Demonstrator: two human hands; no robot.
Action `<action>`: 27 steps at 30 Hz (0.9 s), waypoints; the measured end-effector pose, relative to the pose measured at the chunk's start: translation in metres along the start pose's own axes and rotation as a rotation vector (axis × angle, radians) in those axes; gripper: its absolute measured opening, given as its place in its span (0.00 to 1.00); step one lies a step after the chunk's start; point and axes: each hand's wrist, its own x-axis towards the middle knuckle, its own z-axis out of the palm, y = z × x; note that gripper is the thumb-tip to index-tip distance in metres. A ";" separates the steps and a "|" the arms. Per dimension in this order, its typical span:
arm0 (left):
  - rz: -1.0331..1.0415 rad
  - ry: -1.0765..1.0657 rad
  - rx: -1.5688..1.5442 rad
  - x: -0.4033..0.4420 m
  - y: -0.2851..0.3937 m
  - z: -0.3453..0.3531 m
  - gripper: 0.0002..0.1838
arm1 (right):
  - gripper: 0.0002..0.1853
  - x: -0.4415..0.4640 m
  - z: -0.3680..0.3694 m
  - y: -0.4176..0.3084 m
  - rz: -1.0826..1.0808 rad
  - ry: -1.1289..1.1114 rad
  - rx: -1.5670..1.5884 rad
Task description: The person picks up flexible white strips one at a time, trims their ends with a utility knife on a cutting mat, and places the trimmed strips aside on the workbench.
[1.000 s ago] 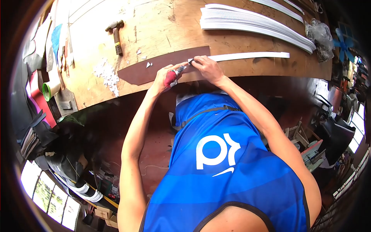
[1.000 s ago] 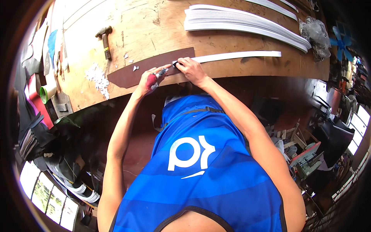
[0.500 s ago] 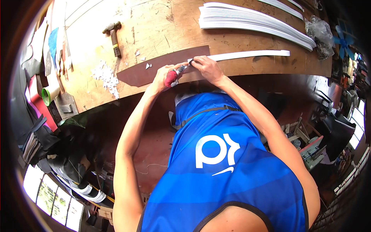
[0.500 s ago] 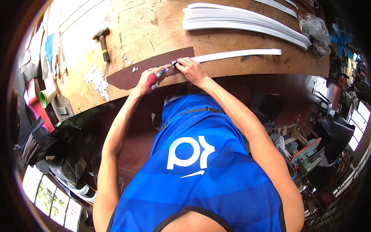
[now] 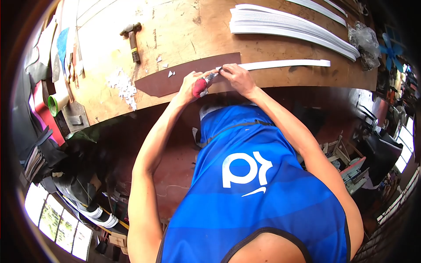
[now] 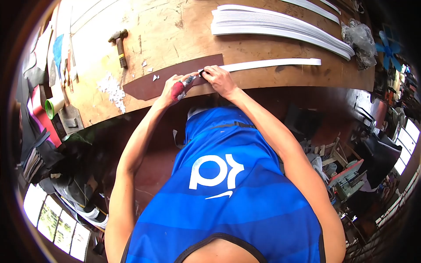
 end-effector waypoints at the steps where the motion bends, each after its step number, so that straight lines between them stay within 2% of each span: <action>1: -0.003 -0.004 0.010 -0.001 -0.001 0.001 0.30 | 0.12 -0.001 0.000 0.000 -0.007 -0.006 0.006; 8: 0.000 0.038 0.020 -0.011 0.007 0.000 0.30 | 0.12 0.001 -0.002 0.002 -0.022 -0.008 -0.012; 12: -0.035 -0.028 -0.064 -0.011 0.006 -0.006 0.30 | 0.12 0.001 0.001 0.005 -0.023 -0.028 0.006; 16: 0.032 0.069 0.011 -0.014 0.006 0.000 0.31 | 0.12 0.001 0.001 0.006 -0.023 -0.038 0.011; 20: -0.044 -0.072 -0.023 -0.011 0.002 -0.007 0.31 | 0.12 0.001 0.002 0.003 -0.032 -0.020 0.009; 21: -0.032 -0.027 -0.108 -0.014 0.005 -0.010 0.30 | 0.12 0.002 0.000 0.003 -0.018 -0.046 0.018; 26: 0.035 0.085 -0.093 -0.015 -0.001 -0.002 0.30 | 0.12 0.002 0.000 0.004 -0.026 -0.015 0.019; 27: -0.039 -0.008 -0.104 -0.015 0.002 -0.008 0.26 | 0.12 0.001 0.001 0.002 -0.028 -0.017 0.024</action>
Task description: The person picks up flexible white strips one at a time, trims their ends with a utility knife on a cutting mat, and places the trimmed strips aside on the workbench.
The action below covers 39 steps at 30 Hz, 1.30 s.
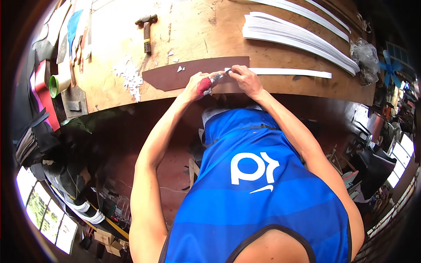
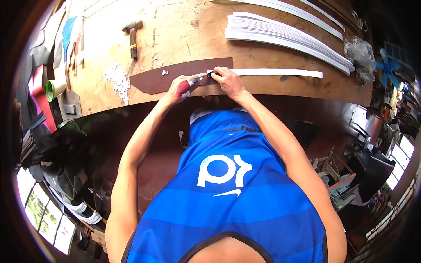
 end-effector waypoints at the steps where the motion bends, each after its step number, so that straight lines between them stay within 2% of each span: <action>1: -0.076 -0.085 -0.008 0.000 0.003 -0.004 0.23 | 0.13 0.000 -0.001 0.001 0.003 -0.035 -0.004; 3: -0.006 0.006 -0.042 -0.004 0.006 -0.007 0.22 | 0.13 0.004 -0.005 0.005 0.001 -0.063 -0.018; 5: -0.101 -0.020 -0.141 -0.009 0.004 -0.005 0.23 | 0.13 0.004 -0.008 0.002 0.008 -0.069 0.004; 6: -0.014 0.020 -0.034 -0.008 0.004 -0.006 0.22 | 0.13 0.004 -0.008 0.002 0.001 -0.056 0.023; 7: -0.013 0.019 -0.034 -0.007 0.005 -0.005 0.22 | 0.13 0.004 -0.008 0.003 0.003 -0.056 0.023; 9: -0.190 0.045 -0.117 -0.005 0.011 -0.005 0.20 | 0.13 0.003 -0.008 0.002 -0.005 -0.054 0.023; 10: -0.266 -0.025 -0.114 0.001 0.022 -0.009 0.18 | 0.13 0.002 -0.008 0.002 -0.005 -0.054 0.023; 11: -0.266 -0.025 -0.114 0.003 0.021 -0.004 0.18 | 0.13 0.002 -0.008 0.001 0.001 -0.060 0.026; 13: 0.029 0.156 -0.045 0.008 0.015 0.009 0.19 | 0.13 0.004 -0.010 0.001 0.005 -0.063 0.026; 18: -0.060 0.098 -0.043 0.008 0.002 0.014 0.21 | 0.14 0.002 -0.006 0.001 0.015 -0.057 0.015; 20: -0.051 0.105 -0.123 0.008 -0.003 0.017 0.22 | 0.13 0.001 -0.007 0.001 0.021 -0.056 0.023; 23: 0.025 0.123 -0.085 0.013 0.002 0.013 0.22 | 0.13 0.003 -0.009 0.000 0.024 -0.063 0.029; 27: 0.027 0.106 -0.113 0.019 0.000 0.011 0.21 | 0.13 0.003 -0.008 0.000 0.022 -0.058 0.027; 30: -0.033 0.038 -0.084 0.016 0.003 0.006 0.21 | 0.13 0.004 -0.010 0.000 -0.004 -0.052 0.019; 32: 0.057 0.088 0.047 0.011 0.009 0.000 0.20 | 0.13 0.002 -0.007 0.003 -0.004 -0.050 0.032; 37: 0.010 0.150 0.003 0.000 0.026 -0.003 0.16 | 0.13 0.004 -0.011 0.004 -0.018 -0.070 0.064; 39: -0.165 0.157 -0.099 0.003 0.032 0.003 0.15 | 0.13 0.006 -0.013 0.006 -0.041 -0.084 0.072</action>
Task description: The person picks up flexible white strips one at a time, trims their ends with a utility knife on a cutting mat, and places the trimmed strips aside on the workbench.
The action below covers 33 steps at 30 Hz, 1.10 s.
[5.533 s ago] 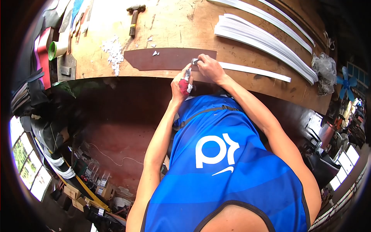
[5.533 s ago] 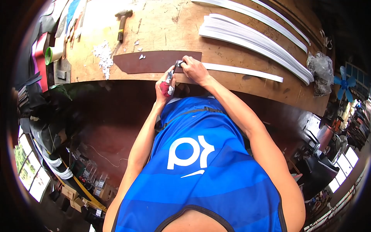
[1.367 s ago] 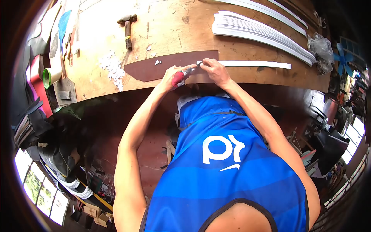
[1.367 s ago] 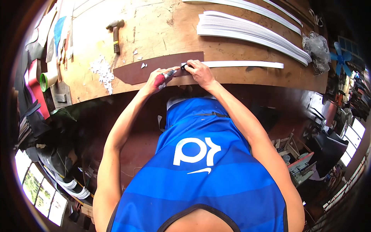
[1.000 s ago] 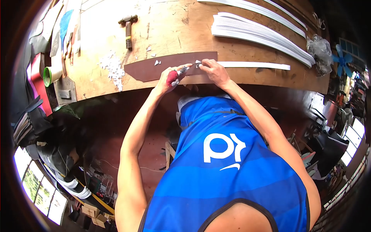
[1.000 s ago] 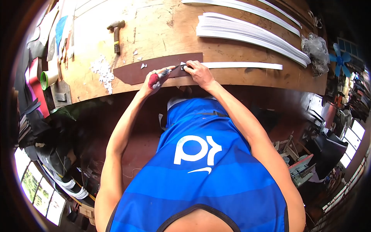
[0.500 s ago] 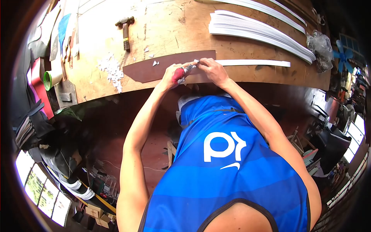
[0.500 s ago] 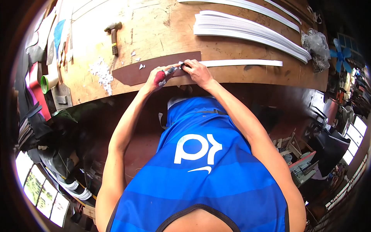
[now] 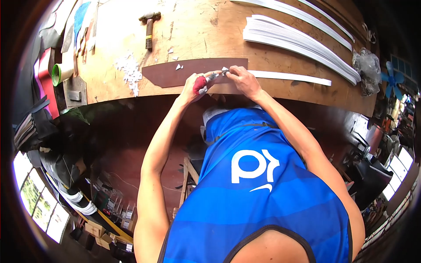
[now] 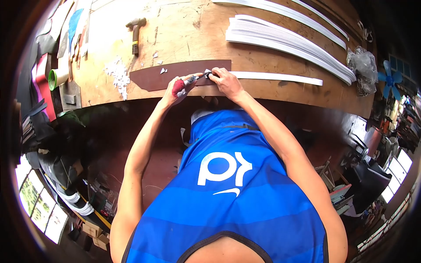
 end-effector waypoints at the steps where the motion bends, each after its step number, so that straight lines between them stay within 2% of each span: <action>1: -0.009 0.015 0.002 0.000 -0.003 0.004 0.15 | 0.13 0.000 -0.001 0.001 -0.015 -0.007 0.005; 3: 0.014 0.067 -0.156 0.004 -0.012 0.015 0.14 | 0.13 0.001 -0.004 0.004 -0.047 -0.027 0.020; 4: 0.014 0.160 -0.186 0.006 -0.013 0.020 0.14 | 0.13 0.002 -0.005 0.006 -0.068 -0.034 0.029; 6: -0.152 0.271 -0.079 -0.003 -0.013 0.012 0.15 | 0.13 0.004 -0.009 0.009 -0.076 -0.109 0.048; 7: -0.145 0.363 -0.022 -0.010 -0.015 0.012 0.15 | 0.13 0.006 -0.011 0.011 -0.091 -0.110 0.057; 8: -0.258 0.411 -0.064 -0.019 -0.012 0.013 0.15 | 0.13 0.007 -0.013 0.012 -0.093 -0.136 0.071; 11: -0.245 0.539 -0.396 -0.020 0.027 0.042 0.15 | 0.13 0.008 -0.015 0.019 -0.145 -0.188 0.088; 12: -0.245 0.521 -0.258 -0.020 0.030 0.050 0.15 | 0.13 0.011 -0.015 0.023 -0.183 -0.206 0.079; 14: -0.352 0.605 -0.313 -0.022 0.034 0.062 0.15 | 0.12 0.016 -0.014 0.029 -0.262 -0.216 0.033; 16: -0.420 0.908 -0.258 -0.023 0.028 0.071 0.15 | 0.11 0.019 -0.014 0.035 -0.339 -0.236 -0.012; 17: -0.455 1.007 -0.196 -0.029 0.026 0.076 0.15 | 0.11 0.023 -0.014 0.039 -0.419 -0.224 -0.067; 18: -0.483 1.097 -0.259 -0.027 0.034 0.085 0.15 | 0.11 0.026 -0.014 0.043 -0.503 -0.213 -0.120; 19: -0.469 1.121 -0.231 -0.025 0.042 0.098 0.15 | 0.18 0.028 -0.017 0.047 -0.552 -0.262 -0.159; 24: -0.528 1.242 -0.285 -0.009 0.060 0.170 0.16 | 0.17 0.034 -0.019 0.053 -0.637 -0.350 -0.052; 26: -0.569 1.283 -0.215 0.001 0.068 0.182 0.16 | 0.16 0.037 -0.022 0.054 -0.644 -0.324 -0.016; 30: -0.469 1.289 -0.182 0.014 0.075 0.197 0.17 | 0.16 0.040 -0.019 0.056 -0.652 -0.364 -0.005; 33: -0.511 1.294 -0.126 0.017 0.077 0.195 0.17 | 0.15 0.042 -0.021 0.055 -0.655 -0.374 0.027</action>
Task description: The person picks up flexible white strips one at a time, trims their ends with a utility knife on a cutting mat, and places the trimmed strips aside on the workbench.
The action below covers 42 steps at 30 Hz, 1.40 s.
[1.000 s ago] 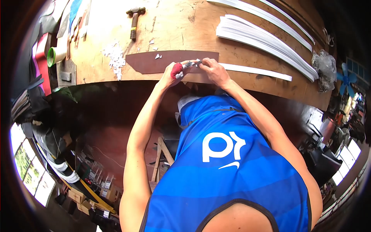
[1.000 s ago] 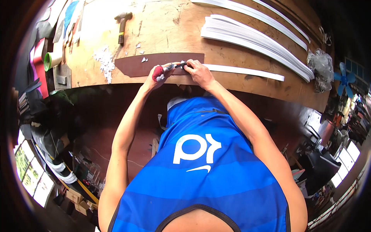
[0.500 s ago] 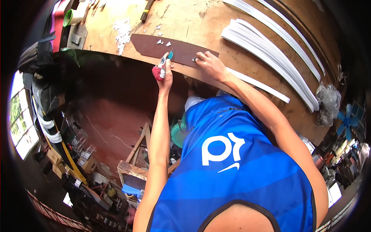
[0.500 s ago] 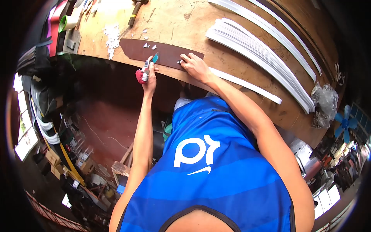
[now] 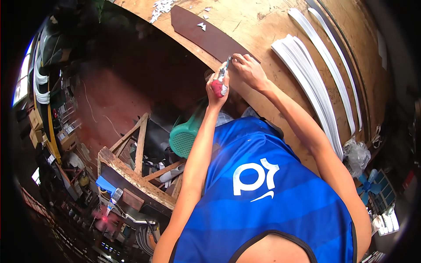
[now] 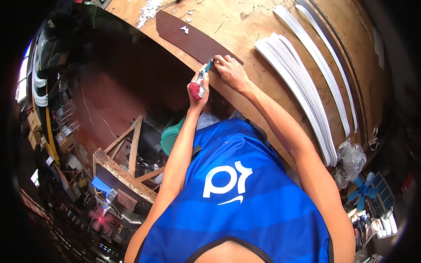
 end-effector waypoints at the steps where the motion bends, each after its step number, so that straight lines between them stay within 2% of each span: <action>1: 0.010 0.005 0.014 0.000 0.000 0.000 0.17 | 0.15 0.000 0.000 0.000 0.001 0.012 0.010; 5: 0.058 -0.008 0.048 0.002 -0.002 0.000 0.17 | 0.15 0.001 0.001 0.001 0.016 -0.008 0.018; 14: -0.054 -0.089 0.030 0.003 -0.004 -0.006 0.16 | 0.13 -0.001 0.003 -0.001 0.034 0.039 0.037; 16: 0.022 -0.082 0.032 0.005 -0.005 -0.005 0.16 | 0.13 -0.001 0.005 -0.002 0.049 0.051 0.049; 20: 0.012 -0.105 0.036 0.008 0.000 -0.007 0.16 | 0.14 -0.002 0.008 0.000 0.050 0.053 0.043; 29: 0.141 -0.114 0.195 0.013 0.003 -0.006 0.15 | 0.15 0.001 -0.001 -0.004 0.065 0.000 0.014; 32: 0.147 -0.126 0.265 0.016 -0.005 -0.002 0.21 | 0.15 0.001 0.000 -0.006 0.076 -0.020 0.012; 36: 0.214 -0.093 0.240 0.011 0.002 -0.008 0.21 | 0.13 0.002 0.001 -0.006 0.062 0.030 0.002; 41: 0.133 -0.126 0.224 0.016 -0.007 -0.006 0.16 | 0.13 0.001 0.002 -0.006 0.070 0.025 -0.029; 42: 0.055 -0.169 0.194 0.014 -0.010 -0.008 0.16 | 0.13 0.001 -0.003 -0.007 0.046 0.052 0.002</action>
